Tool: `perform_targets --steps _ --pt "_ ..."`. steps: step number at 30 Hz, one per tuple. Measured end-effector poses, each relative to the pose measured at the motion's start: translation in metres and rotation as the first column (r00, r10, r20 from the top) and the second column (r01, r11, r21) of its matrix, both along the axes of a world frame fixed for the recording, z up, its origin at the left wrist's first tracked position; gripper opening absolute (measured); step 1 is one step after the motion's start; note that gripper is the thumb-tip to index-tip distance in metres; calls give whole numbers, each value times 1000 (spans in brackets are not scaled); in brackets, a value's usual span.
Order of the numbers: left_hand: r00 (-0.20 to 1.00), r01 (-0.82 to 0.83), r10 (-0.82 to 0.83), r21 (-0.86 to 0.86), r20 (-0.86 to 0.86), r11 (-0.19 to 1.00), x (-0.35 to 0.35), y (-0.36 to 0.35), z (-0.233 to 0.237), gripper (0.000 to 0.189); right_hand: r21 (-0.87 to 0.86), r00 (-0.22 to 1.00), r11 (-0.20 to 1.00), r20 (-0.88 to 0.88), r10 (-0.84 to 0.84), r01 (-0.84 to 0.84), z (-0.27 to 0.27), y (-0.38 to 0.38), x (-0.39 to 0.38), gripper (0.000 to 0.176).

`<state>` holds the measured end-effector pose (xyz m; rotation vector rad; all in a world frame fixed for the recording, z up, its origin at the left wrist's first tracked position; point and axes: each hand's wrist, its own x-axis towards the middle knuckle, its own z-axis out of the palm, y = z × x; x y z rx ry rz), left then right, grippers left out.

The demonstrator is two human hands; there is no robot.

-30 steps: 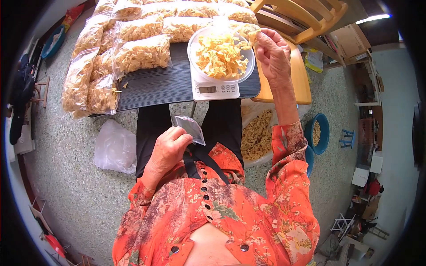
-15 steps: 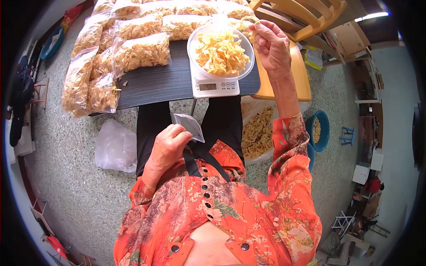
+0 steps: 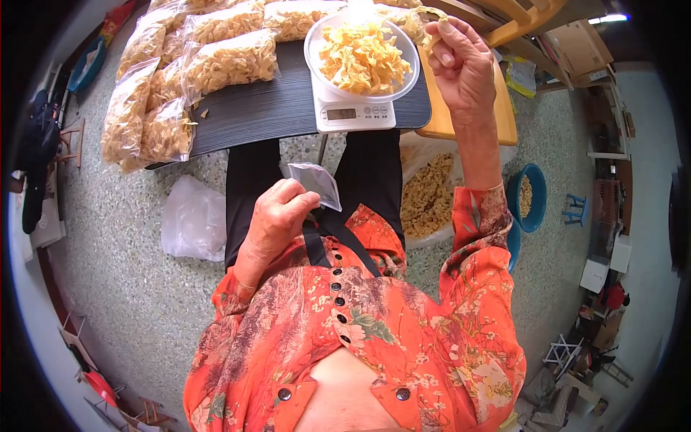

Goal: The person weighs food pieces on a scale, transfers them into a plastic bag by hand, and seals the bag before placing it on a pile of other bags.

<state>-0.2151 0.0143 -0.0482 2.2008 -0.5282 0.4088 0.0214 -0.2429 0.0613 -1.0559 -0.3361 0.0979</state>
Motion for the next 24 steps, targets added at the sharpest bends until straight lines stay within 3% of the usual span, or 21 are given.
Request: perform_targets --steps 18,24 --pt "999 32 -32 15 -2 999 3 -7 -1 19 47 995 996 -48 84 -82 -13 1 -47 10" --pt "999 39 -39 33 -11 999 3 -8 -1 19 47 998 998 -49 32 -30 -13 6 -51 10"
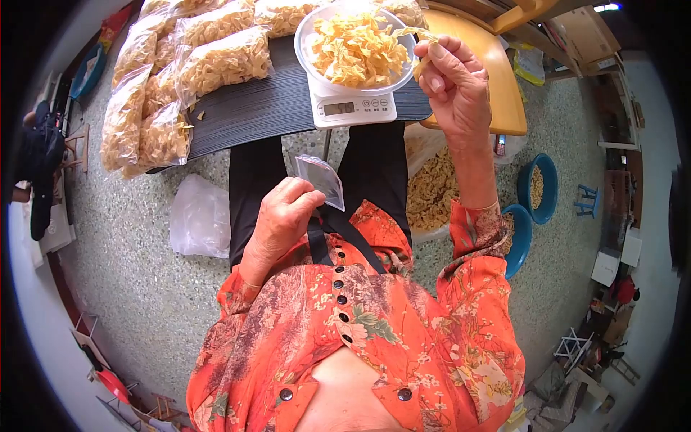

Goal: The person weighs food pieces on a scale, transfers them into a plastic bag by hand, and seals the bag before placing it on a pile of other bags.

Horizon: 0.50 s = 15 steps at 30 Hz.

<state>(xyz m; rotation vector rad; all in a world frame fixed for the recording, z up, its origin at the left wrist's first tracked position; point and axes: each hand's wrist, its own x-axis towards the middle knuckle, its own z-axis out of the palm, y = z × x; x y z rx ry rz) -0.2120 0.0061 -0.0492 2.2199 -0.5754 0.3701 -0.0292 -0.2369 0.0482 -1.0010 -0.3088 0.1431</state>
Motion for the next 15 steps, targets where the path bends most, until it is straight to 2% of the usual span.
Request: perform_targets --steps 5,8,10,11,12,14,15 --pt "1000 19 -19 4 1 1000 2 1 -3 17 -66 994 997 107 -28 36 0 -3 15 10" --pt "1000 11 -11 19 2 1000 1 1 -3 17 -141 984 989 178 -9 34 12 -4 29 17" --pt "1000 3 -3 10 -5 1000 1 0 -3 17 -323 961 925 248 -124 203 21 0 35 18" --pt "1000 4 -4 9 -1 1000 1 0 -3 17 -366 934 886 314 -169 284 19 3 37 18" --pt "1000 0 0 9 1 1000 1 1 -4 17 -366 932 885 319 -170 287 18 9 39 18" --pt "1000 -4 4 7 8 1000 0 1 -5 17 -457 834 749 503 -227 479 15 20 42 15" --pt "1000 -6 6 11 0 1000 0 1 -5 17 -517 778 641 591 -212 567 13 24 40 14"
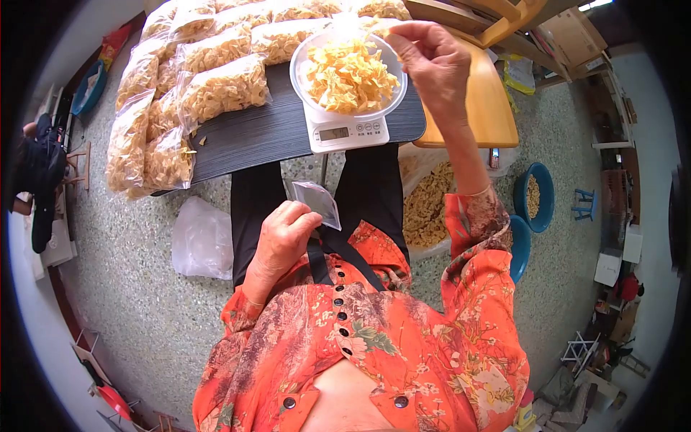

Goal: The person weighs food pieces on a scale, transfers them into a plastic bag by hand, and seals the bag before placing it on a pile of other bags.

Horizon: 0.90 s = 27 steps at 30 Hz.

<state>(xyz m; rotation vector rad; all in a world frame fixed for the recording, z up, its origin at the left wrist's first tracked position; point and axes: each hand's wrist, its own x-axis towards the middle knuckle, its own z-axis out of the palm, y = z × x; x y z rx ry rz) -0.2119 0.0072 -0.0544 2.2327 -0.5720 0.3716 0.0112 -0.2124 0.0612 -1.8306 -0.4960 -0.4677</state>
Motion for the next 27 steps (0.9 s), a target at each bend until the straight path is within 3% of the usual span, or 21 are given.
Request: perform_targets --steps 5,7,9,11,13,15,16,20,27 --pt "1000 -2 2 3 -8 1000 -1 1 1 17 -50 997 998 63 -35 38 -9 8 5 12" --pt "1000 -12 12 6 -5 1000 -1 2 1 17 -261 998 965 63 24 -7 -4 0 0 13" --pt "1000 -14 14 -7 -7 1000 -1 3 -1 17 -270 998 962 48 -35 46 -3 -5 -2 13" --pt "1000 -14 14 -16 -8 1000 0 4 -2 17 -132 997 989 -10 -75 73 -4 -8 -5 13" --pt "1000 -15 15 -8 -18 1000 0 4 -3 16 -225 992 972 -85 -89 68 -4 -14 -9 17" --pt "1000 -8 8 -12 -20 1000 1 3 -3 15 -594 987 788 92 -133 161 -8 -17 -11 28" --pt "1000 -3 2 -13 -23 1000 2 2 -4 15 -628 979 761 3 -203 160 -6 -13 -13 36" --pt "1000 -5 5 -7 -17 1000 0 1 -3 14 -637 974 746 31 -225 193 -18 -10 -10 33" --pt "1000 -26 26 -2 -13 1000 0 6 -3 13 -425 967 902 -188 -172 78 -5 -20 -12 28"
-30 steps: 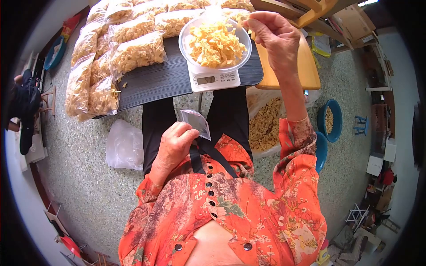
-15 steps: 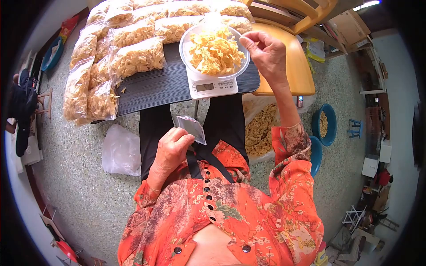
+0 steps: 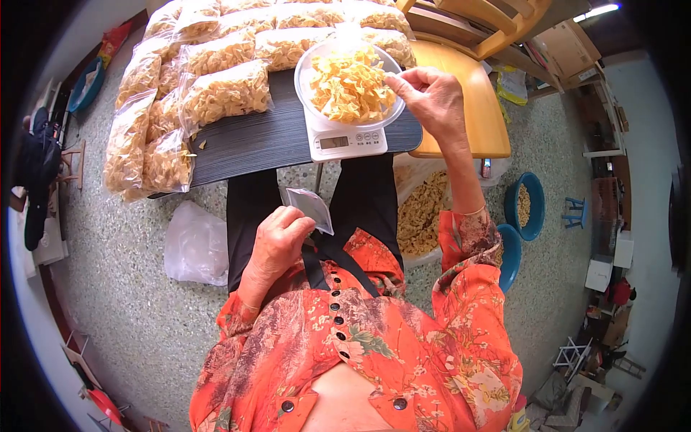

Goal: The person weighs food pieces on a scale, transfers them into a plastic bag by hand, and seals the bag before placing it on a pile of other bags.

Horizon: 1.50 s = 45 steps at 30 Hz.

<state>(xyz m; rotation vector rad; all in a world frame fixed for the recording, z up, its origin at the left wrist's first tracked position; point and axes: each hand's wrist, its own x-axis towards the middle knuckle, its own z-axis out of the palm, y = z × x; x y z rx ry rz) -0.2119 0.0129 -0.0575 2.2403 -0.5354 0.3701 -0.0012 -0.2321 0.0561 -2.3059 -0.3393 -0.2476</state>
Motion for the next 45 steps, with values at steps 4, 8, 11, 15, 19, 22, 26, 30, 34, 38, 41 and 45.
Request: perform_targets --steps 4,8,11,15,19,22,26,30,34,38,41,45 --pt "1000 13 -13 -9 10 1000 1 -2 -2 14 398 986 916 -122 115 -57 0 -13 6 25" --pt "1000 16 -16 4 7 1000 0 -1 -2 13 776 884 624 -352 306 93 3 -21 2 23" --pt "1000 16 -16 11 -3 1000 0 -1 -1 12 873 859 445 -373 350 199 -6 -20 2 21" --pt "1000 14 -14 15 -1 1000 0 -3 1 10 928 826 293 -344 447 228 -14 -26 -6 22" --pt "999 -15 14 8 28 1000 -1 -4 4 12 948 854 207 -308 419 241 -32 -43 -50 22" --pt "998 -45 44 14 46 999 -1 -3 0 15 911 901 324 -345 264 254 -62 -71 -94 20" --pt "995 -45 46 -15 87 999 4 -3 -3 20 759 891 502 -451 -57 415 -119 -120 -151 18" --pt "996 -17 21 -46 85 999 7 -9 -4 21 318 833 802 -422 -357 505 -187 -155 -188 21" --pt "997 38 -37 -18 63 999 9 -12 -3 18 -265 846 849 -163 -507 458 -190 -132 -198 31" --pt "993 115 -116 41 36 993 7 -20 5 16 277 949 944 -303 -91 179 -99 -32 -185 45" --pt "984 153 -158 61 81 986 5 -24 9 17 182 964 983 -260 58 -11 -82 14 -176 47" --pt "986 127 -135 81 99 989 1 -23 21 17 248 978 968 -187 91 -43 -109 29 -164 25"
